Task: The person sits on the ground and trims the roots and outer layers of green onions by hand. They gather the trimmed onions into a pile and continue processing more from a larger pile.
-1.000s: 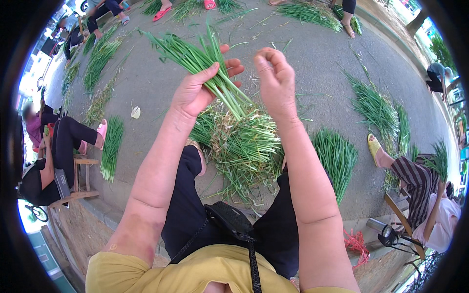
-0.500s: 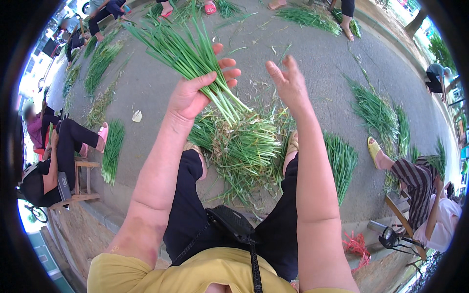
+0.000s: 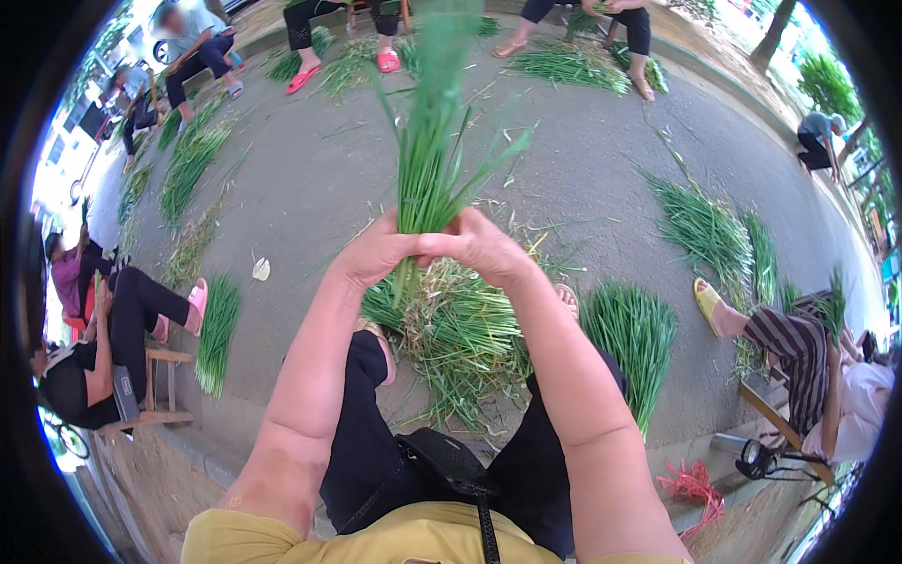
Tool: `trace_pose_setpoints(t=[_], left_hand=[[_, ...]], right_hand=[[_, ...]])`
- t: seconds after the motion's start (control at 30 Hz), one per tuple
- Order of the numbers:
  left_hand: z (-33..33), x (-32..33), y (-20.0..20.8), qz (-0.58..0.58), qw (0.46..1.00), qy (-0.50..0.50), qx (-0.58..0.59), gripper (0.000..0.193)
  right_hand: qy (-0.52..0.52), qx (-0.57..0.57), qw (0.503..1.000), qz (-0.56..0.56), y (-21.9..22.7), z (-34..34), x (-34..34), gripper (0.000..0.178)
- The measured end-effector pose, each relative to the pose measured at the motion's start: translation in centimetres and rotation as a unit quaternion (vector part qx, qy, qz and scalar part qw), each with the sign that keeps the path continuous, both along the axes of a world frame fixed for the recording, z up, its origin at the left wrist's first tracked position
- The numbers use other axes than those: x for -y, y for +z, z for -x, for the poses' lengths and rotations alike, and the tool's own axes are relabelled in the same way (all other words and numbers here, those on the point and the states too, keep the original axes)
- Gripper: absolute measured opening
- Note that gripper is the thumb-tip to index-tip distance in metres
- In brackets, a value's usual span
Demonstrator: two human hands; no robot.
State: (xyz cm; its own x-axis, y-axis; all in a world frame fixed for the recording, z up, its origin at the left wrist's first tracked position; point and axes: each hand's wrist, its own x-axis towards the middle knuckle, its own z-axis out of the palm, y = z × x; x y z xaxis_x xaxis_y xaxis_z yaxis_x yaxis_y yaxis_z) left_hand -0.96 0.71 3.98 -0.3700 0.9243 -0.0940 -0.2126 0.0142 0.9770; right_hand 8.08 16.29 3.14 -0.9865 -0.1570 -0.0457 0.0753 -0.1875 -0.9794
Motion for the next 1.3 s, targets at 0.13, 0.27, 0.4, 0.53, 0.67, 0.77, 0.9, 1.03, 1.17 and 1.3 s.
trace_pose_setpoints(t=[0.13,0.27,0.4,0.53,0.67,0.77,0.9,1.03,1.17,1.3], left_hand=[[0.2,-1.0,-3.0,0.041,0.907,0.121,-0.402,0.083],[-2.3,-1.6,-1.4,0.253,0.780,0.156,-0.550,0.102],[-2.3,-1.4,-1.8,0.242,0.716,0.191,-0.627,0.104],[-1.5,-1.0,-2.1,0.260,0.690,0.198,-0.646,0.097],[1.0,-0.1,-3.8,0.250,0.668,0.189,-0.675,0.077],[0.8,-0.2,-2.5,0.230,0.680,0.236,-0.655,0.038],[0.6,-0.2,-1.9,0.197,0.692,0.262,-0.643,0.023],[0.1,-0.7,-1.6,0.152,0.698,0.253,-0.652,0.029],[-0.9,-2.0,-2.3,0.120,0.779,0.257,-0.560,0.049],[-1.5,-2.6,-2.1,0.073,0.823,0.252,-0.504,0.047]], right_hand=[[-0.120,0.053,0.983,0.127,-2.5,0.4,2.2,0.065],[-0.218,0.140,0.915,0.308,-2.8,0.7,3.8,0.043],[-0.253,0.075,0.849,0.457,-2.4,1.4,2.4,0.017],[-0.304,-0.003,0.811,0.500,-1.2,1.6,0.2,0.010],[-0.287,-0.054,0.819,0.494,-1.1,1.3,-1.1,0.012],[-0.266,-0.083,0.835,0.475,-0.8,1.0,-1.0,0.013],[-0.232,-0.131,0.845,0.464,-0.4,0.6,-0.1,0.015],[-0.225,-0.137,0.857,0.444,0.1,0.4,0.6,0.018],[-0.208,-0.124,0.868,0.433,0.2,0.1,1.9,0.019],[-0.206,-0.108,0.885,0.404,-0.3,0.4,2.6,0.023]])
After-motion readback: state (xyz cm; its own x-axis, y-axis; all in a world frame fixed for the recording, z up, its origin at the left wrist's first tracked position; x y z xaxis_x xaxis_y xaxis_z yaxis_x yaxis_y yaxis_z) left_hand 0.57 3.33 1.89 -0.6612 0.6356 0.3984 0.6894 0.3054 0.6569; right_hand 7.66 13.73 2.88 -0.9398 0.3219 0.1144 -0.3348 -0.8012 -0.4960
